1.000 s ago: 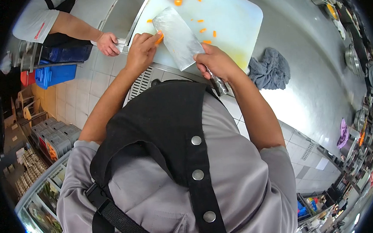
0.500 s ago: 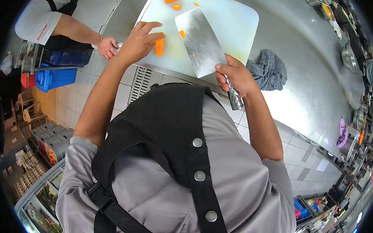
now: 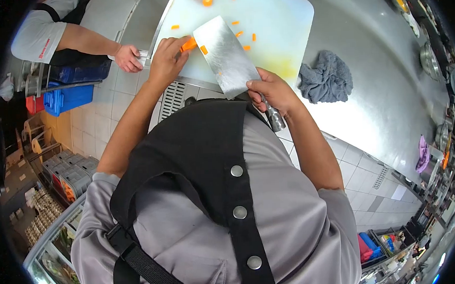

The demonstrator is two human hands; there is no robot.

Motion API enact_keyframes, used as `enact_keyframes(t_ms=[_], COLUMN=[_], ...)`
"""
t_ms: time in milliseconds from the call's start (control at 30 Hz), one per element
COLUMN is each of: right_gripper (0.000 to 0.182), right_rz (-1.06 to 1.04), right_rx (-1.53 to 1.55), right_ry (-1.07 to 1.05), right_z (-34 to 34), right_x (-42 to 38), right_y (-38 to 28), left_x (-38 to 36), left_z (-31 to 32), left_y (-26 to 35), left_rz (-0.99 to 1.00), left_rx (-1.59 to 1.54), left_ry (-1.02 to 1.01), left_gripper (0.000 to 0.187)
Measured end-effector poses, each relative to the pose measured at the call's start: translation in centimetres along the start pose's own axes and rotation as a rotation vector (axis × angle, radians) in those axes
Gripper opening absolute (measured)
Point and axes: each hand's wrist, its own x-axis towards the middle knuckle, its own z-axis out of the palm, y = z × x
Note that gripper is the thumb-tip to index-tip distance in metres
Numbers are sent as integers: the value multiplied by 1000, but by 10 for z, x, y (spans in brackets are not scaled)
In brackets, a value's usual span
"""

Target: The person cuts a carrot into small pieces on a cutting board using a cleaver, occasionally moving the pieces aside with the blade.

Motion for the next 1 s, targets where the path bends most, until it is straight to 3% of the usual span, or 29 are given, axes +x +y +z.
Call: enact_keyframes(t_ms=[500,600,667,767,1000], right_gripper=[27,24,22,27,26], right_rz=[-4,19,-5,-50,-45], right_rx=[-89,-212,-474,-554,-460], right_ry=[-31,-14,75,100,63], right_z=[3,15,30,40,25], right_x=[18,15,1,1,11], right_y=[-9,-24,-38,-40,-34], left_x=[3,3,3,3,3], left_z=[3,4,5,4,4], left_y=[-4,-2,-2,-2,0], left_rz=[81,40,50,73,37], left_rx=[-27,-17,6,-6,7], left_ry=[32,16,25,34,23], left_gripper=[36,36,37,37,36])
